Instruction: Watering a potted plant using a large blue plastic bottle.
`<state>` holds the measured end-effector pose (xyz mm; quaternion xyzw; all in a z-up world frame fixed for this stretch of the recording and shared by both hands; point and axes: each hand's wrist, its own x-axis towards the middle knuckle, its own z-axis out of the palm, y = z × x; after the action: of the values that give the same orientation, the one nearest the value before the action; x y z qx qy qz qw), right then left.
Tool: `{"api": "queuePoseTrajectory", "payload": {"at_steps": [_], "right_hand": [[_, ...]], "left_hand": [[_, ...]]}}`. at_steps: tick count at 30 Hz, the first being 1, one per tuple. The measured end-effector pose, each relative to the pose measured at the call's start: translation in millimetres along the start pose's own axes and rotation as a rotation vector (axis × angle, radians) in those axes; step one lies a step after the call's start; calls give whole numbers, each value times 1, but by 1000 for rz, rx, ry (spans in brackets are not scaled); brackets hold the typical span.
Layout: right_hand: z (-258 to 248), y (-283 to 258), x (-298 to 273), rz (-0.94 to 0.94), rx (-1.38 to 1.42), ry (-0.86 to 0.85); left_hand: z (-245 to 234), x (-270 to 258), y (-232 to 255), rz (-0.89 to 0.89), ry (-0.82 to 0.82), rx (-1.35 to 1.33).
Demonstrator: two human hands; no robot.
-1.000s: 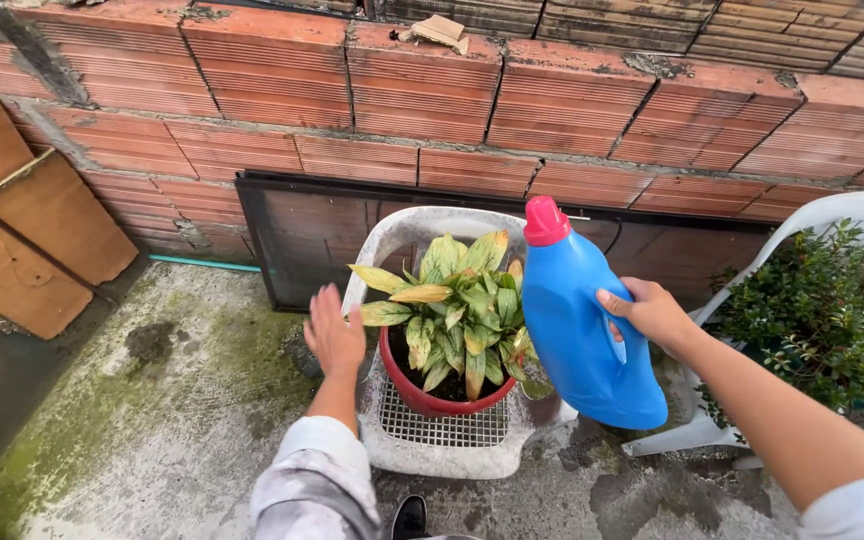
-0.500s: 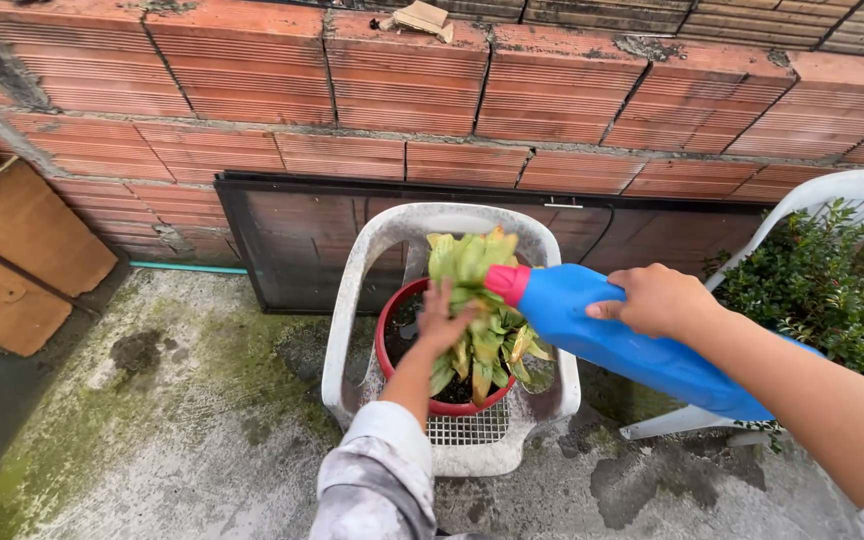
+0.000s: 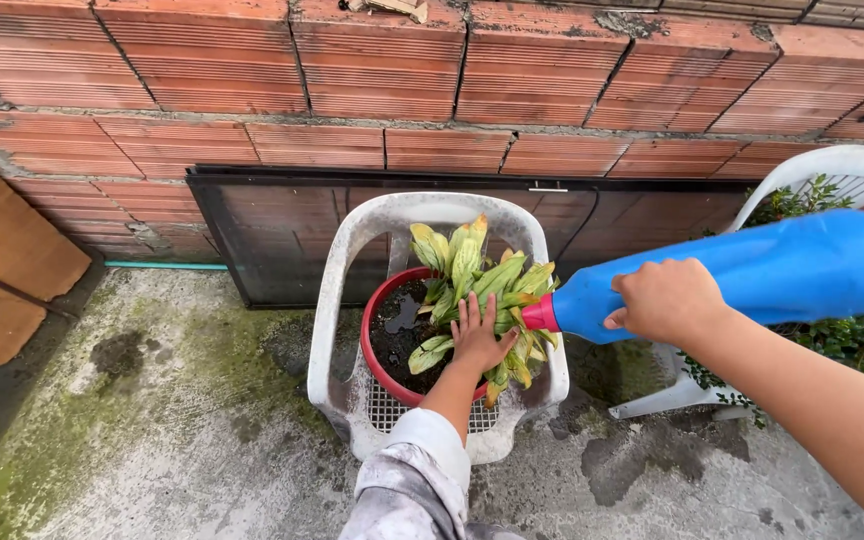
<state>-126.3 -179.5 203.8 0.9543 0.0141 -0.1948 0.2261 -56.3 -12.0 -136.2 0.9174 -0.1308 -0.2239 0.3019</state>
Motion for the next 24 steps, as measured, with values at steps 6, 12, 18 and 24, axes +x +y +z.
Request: {"api": "queuePoseTrajectory", "payload": {"at_steps": [6, 12, 18, 24], "right_hand": [[-20, -13, 3, -53, -69, 87], [-26, -15, 12, -86, -123, 179], [-30, -3, 19, -10, -130, 232], [-19, 9, 16, -34, -151, 200]], "left_hand": [[2, 0, -2, 5, -7, 39], [-6, -9, 0, -2, -20, 49], [-15, -14, 5, -27, -50, 56], [-16, -14, 6, -44, -68, 82]]}}
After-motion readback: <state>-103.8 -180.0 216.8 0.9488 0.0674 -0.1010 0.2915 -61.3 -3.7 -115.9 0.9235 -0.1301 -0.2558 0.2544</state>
